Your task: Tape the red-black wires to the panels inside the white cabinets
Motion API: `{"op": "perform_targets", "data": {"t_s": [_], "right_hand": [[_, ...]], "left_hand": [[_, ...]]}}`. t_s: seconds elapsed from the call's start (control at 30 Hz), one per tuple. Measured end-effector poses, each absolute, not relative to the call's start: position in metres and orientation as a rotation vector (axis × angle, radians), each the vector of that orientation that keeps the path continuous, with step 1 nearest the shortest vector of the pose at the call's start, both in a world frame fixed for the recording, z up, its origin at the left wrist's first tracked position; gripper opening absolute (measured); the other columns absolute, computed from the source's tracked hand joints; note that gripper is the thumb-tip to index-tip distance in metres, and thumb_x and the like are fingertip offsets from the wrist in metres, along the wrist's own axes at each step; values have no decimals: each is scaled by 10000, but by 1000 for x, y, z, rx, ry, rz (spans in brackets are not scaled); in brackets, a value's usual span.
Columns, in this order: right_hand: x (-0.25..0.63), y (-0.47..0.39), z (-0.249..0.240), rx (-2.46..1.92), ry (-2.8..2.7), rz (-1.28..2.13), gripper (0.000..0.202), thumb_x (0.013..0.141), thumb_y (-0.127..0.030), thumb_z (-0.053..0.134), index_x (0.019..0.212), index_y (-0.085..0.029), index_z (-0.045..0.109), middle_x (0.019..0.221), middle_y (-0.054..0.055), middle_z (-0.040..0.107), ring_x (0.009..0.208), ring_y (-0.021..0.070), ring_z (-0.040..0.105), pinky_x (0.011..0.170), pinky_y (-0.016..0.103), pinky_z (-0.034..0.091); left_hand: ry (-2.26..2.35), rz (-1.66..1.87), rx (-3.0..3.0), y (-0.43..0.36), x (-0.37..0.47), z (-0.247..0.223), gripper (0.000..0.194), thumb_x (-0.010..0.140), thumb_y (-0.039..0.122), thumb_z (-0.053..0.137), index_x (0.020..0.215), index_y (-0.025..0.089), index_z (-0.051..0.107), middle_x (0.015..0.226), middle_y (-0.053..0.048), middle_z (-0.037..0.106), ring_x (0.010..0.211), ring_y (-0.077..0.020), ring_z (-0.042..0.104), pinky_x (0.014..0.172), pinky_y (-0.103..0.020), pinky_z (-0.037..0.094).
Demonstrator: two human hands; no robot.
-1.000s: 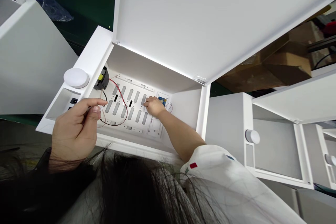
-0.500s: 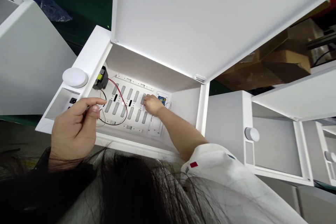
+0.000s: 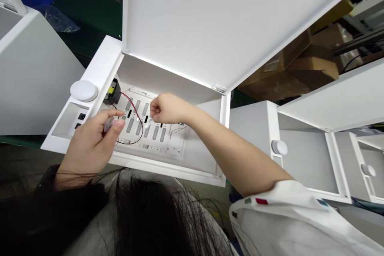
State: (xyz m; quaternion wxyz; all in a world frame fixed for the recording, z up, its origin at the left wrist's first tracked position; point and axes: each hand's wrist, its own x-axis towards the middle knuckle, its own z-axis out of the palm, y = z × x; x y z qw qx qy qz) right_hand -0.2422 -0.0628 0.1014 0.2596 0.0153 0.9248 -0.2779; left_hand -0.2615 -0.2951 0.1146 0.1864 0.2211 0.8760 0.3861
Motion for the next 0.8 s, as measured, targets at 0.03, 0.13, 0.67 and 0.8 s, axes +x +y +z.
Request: {"op": "perform_targets", "data": {"t_s": [0.03,0.13,0.67,0.8], "right_hand": [[-241,-73,118,14,2516,-857,122,697,-181,605,773,-161,697,741,0,664,683,104,564,668,233,403],[-237,-97,148,-48,2479,-1154,106,702,-200,634,767,-154,703,727,-7,664,684,94,579,689,233,432],[-242,-14,-67,619,2283,-316,367,736,-412,752,980,-137,744,938,95,740,872,169,665,650,208,441],[-234,-18,-58,608,2320,-238,390,711,-408,775,986,-132,754,958,111,740,862,167,671,636,198,439]], "left_hand": [[2450,1030,648,-294,-262,115,343,911,483,497,1113,228,606,815,-2,639,696,-167,552,648,-288,378],[2372,910,796,-291,-264,116,277,926,464,475,953,218,599,745,6,608,674,-167,528,614,-283,336],[2406,1128,671,-300,-262,108,287,961,415,393,820,217,544,643,26,533,616,-147,484,627,-273,358],[2359,1226,611,-305,-261,93,311,917,510,423,881,247,585,807,-15,641,766,-197,574,698,-298,424]]}}
